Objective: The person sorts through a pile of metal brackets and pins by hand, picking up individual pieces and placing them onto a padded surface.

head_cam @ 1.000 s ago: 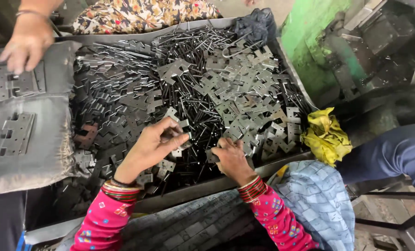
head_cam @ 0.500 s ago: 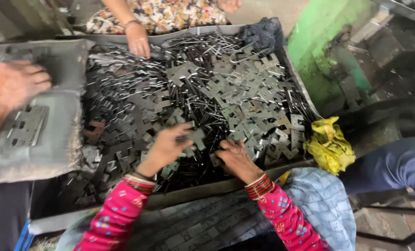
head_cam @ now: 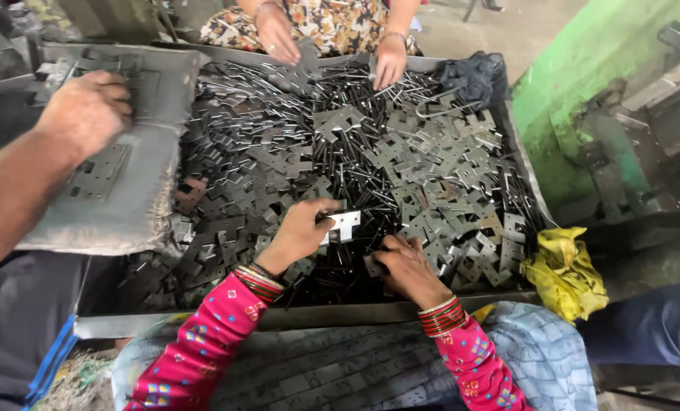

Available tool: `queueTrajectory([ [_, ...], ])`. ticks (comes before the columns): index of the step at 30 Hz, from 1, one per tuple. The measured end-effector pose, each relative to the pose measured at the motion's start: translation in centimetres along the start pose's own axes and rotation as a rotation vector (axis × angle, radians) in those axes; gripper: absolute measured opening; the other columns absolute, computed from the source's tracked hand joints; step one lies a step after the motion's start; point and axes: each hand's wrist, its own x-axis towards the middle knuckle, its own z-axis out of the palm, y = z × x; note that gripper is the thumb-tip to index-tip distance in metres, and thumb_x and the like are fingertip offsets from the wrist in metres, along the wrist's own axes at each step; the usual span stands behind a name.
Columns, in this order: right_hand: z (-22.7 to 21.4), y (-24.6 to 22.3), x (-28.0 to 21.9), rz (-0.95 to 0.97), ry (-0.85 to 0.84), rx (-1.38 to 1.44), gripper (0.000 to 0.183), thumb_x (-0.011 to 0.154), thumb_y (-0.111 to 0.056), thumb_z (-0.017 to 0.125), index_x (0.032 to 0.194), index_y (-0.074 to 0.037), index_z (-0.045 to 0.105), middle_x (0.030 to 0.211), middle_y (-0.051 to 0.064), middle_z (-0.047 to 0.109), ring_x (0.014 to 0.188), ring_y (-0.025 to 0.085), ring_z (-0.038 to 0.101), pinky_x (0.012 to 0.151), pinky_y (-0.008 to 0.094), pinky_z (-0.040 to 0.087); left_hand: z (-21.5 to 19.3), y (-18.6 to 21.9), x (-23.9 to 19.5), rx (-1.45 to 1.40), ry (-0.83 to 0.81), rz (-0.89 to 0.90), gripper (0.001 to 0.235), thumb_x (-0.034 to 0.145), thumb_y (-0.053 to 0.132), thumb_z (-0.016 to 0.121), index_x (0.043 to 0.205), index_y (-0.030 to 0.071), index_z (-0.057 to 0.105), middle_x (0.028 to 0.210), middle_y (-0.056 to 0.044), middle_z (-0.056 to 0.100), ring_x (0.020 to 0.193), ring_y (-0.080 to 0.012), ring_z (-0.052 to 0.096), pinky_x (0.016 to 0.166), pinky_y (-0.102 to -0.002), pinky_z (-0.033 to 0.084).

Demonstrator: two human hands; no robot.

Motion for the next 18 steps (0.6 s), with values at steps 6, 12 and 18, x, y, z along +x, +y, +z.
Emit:
queueTrajectory([
  [6, 0.3, -0.1, 0.9, 0.046, -0.026, -0.035, 0.035, 0.066, -0.006, 0.078, 0.100, -0.013, 0.074, 0.099, 0.004, 0.059, 0.110, 0.025, 0.057, 0.100, 0.054, 0.038, 1.8, -2.4, -0.1, 0.111, -0.023, -0.006, 0.026, 0.081, 0.005, 0.069, 0.106, 0.009, 0.076, 0.101, -0.018, 0.074, 0.094, -0.0360, 0.072, 0.084, -0.042, 0.056],
  [12, 0.9, 0.7, 0.0, -0.040, 0.108, 0.051, 0.030, 0.067, -0.012, 0.081, 0.096, -0.012, 0.074, 0.098, 0.005, 0.061, 0.103, 0.027, 0.060, 0.092, 0.050, 0.039, 1.8, -2.5, -0.1, 0.062, -0.058, -0.017, 0.020, 0.084, 0.007, 0.064, 0.104, 0.008, 0.069, 0.095, -0.015, 0.076, 0.091, -0.0344, 0.073, 0.080, -0.042, 0.057],
  [18, 0.5, 0.1, 0.3, 0.051, 0.052, 0.016, 0.014, 0.086, -0.024, 0.082, 0.092, -0.014, 0.075, 0.095, 0.004, 0.062, 0.104, 0.025, 0.062, 0.094, 0.050, 0.039, 1.5, -1.4, -0.2, 0.129, -0.056, -0.069, 0.018, 0.087, 0.014, 0.067, 0.105, 0.010, 0.069, 0.094, -0.015, 0.075, 0.090, -0.0364, 0.072, 0.078, -0.045, 0.055],
])
